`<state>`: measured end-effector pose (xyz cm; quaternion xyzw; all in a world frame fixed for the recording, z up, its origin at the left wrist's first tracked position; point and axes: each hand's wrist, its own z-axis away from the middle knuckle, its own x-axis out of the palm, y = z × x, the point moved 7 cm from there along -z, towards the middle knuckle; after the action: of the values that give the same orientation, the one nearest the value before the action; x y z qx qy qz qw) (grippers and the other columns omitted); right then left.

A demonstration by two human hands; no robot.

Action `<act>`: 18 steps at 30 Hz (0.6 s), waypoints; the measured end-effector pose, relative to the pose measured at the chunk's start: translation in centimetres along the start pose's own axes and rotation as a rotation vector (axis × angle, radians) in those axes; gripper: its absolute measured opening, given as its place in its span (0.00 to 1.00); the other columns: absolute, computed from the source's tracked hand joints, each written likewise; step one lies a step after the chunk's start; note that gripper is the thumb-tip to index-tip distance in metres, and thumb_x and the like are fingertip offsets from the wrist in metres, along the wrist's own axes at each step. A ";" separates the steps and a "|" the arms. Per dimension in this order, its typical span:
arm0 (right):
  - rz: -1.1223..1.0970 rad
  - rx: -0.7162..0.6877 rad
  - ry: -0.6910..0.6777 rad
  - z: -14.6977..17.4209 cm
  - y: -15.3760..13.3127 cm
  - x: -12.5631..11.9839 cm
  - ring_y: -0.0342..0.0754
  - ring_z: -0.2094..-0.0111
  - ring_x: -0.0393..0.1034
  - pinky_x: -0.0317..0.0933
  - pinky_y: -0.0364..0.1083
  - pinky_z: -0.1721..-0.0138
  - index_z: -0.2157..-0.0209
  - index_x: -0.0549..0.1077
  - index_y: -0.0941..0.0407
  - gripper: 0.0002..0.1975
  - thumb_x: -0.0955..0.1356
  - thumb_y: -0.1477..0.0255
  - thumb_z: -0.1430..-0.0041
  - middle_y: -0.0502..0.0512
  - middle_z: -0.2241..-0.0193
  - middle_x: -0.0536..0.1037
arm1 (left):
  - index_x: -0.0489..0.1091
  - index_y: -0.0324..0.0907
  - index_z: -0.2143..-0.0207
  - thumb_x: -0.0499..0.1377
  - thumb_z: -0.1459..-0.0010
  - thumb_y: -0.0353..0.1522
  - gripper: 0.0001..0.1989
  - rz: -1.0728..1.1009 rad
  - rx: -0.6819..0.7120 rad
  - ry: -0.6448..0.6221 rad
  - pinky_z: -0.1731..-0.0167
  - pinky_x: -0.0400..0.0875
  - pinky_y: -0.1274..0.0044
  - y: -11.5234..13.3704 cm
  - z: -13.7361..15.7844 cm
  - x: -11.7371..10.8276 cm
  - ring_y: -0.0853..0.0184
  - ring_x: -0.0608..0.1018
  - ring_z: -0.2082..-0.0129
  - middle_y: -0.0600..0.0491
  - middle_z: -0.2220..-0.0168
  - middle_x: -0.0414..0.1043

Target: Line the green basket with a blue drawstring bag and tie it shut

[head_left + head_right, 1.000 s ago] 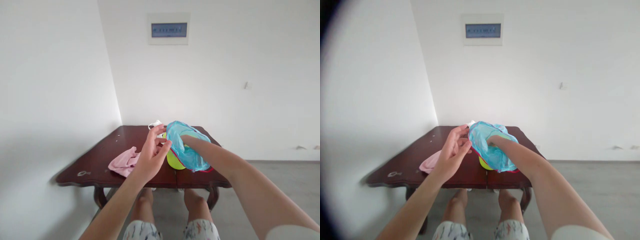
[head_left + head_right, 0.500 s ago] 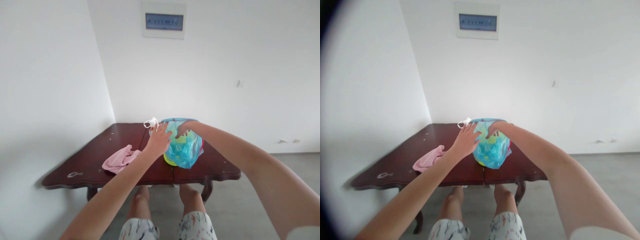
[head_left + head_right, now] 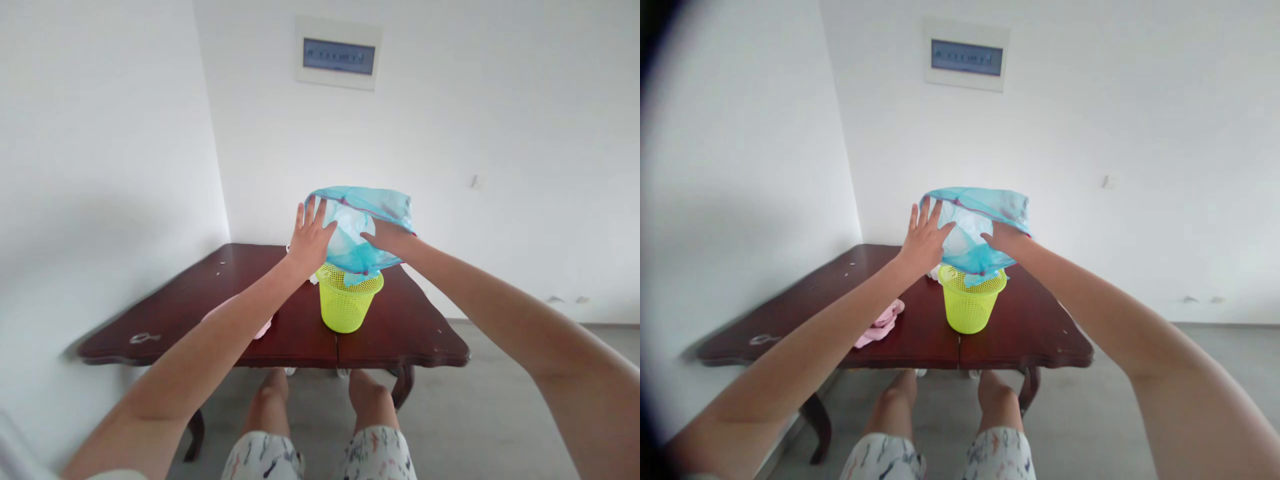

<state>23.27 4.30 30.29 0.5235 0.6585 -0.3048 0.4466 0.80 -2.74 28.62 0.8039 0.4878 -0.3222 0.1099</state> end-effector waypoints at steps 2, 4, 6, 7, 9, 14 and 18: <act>0.039 0.019 0.003 0.7 0.0 1.0 0.73 0.17 0.59 0.49 0.69 0.15 0.14 0.56 0.59 0.42 0.67 0.57 0.19 0.71 0.18 0.66 | 0.79 0.40 0.30 0.66 0.38 0.20 0.33 -0.011 0.013 -0.019 0.15 0.33 0.35 0.0 0.3 0.2 0.34 0.39 0.11 0.39 0.11 0.44; 0.072 0.015 -0.018 1.4 0.1 2.1 0.73 0.16 0.57 0.48 0.71 0.15 0.14 0.56 0.57 0.41 0.67 0.59 0.19 0.70 0.18 0.67 | 0.80 0.39 0.30 0.65 0.38 0.20 0.33 -0.028 0.025 -0.040 0.15 0.35 0.35 0.0 0.8 0.6 0.33 0.42 0.11 0.36 0.11 0.47; 0.096 -0.012 -0.064 2.0 0.4 3.2 0.75 0.16 0.56 0.51 0.72 0.16 0.13 0.55 0.57 0.45 0.70 0.60 0.23 0.70 0.18 0.65 | 0.81 0.38 0.32 0.65 0.37 0.20 0.31 -0.047 0.040 -0.063 0.16 0.37 0.34 0.1 1.5 0.8 0.32 0.44 0.11 0.33 0.12 0.48; 0.102 -0.028 -0.099 2.2 0.7 3.7 0.77 0.17 0.58 0.55 0.71 0.18 0.13 0.56 0.57 0.48 0.74 0.60 0.26 0.71 0.17 0.65 | 0.82 0.38 0.32 0.65 0.36 0.20 0.30 -0.055 0.049 -0.075 0.16 0.39 0.34 0.1 1.9 0.9 0.31 0.44 0.11 0.32 0.12 0.48; 0.124 -0.077 -0.223 2.6 1.0 4.8 0.78 0.18 0.61 0.63 0.69 0.21 0.16 0.64 0.53 0.51 0.80 0.66 0.36 0.69 0.16 0.62 | 0.83 0.39 0.34 0.65 0.36 0.20 0.29 -0.065 0.067 -0.098 0.16 0.40 0.33 0.2 2.6 0.7 0.31 0.45 0.12 0.33 0.12 0.49; 0.069 -0.184 -0.547 3.0 1.5 5.0 0.72 0.16 0.59 0.68 0.68 0.25 0.29 0.81 0.41 0.42 0.84 0.72 0.44 0.57 0.15 0.61 | 0.83 0.41 0.35 0.67 0.41 0.21 0.31 -0.071 0.091 -0.113 0.16 0.38 0.34 0.2 3.3 -1.4 0.31 0.46 0.12 0.37 0.11 0.47; -0.076 -0.054 -0.776 3.0 3.1 2.9 0.62 0.39 0.85 0.77 0.56 0.38 0.46 0.91 0.51 0.23 0.87 0.63 0.42 0.57 0.39 0.89 | 0.82 0.41 0.33 0.70 0.45 0.22 0.35 -0.013 0.092 -0.132 0.16 0.36 0.33 0.5 3.2 -3.4 0.29 0.43 0.12 0.40 0.10 0.42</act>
<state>26.91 3.69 26.61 0.3328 0.4675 -0.4787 0.6645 -1.19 -6.97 28.23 0.7818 0.4694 -0.3973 0.1029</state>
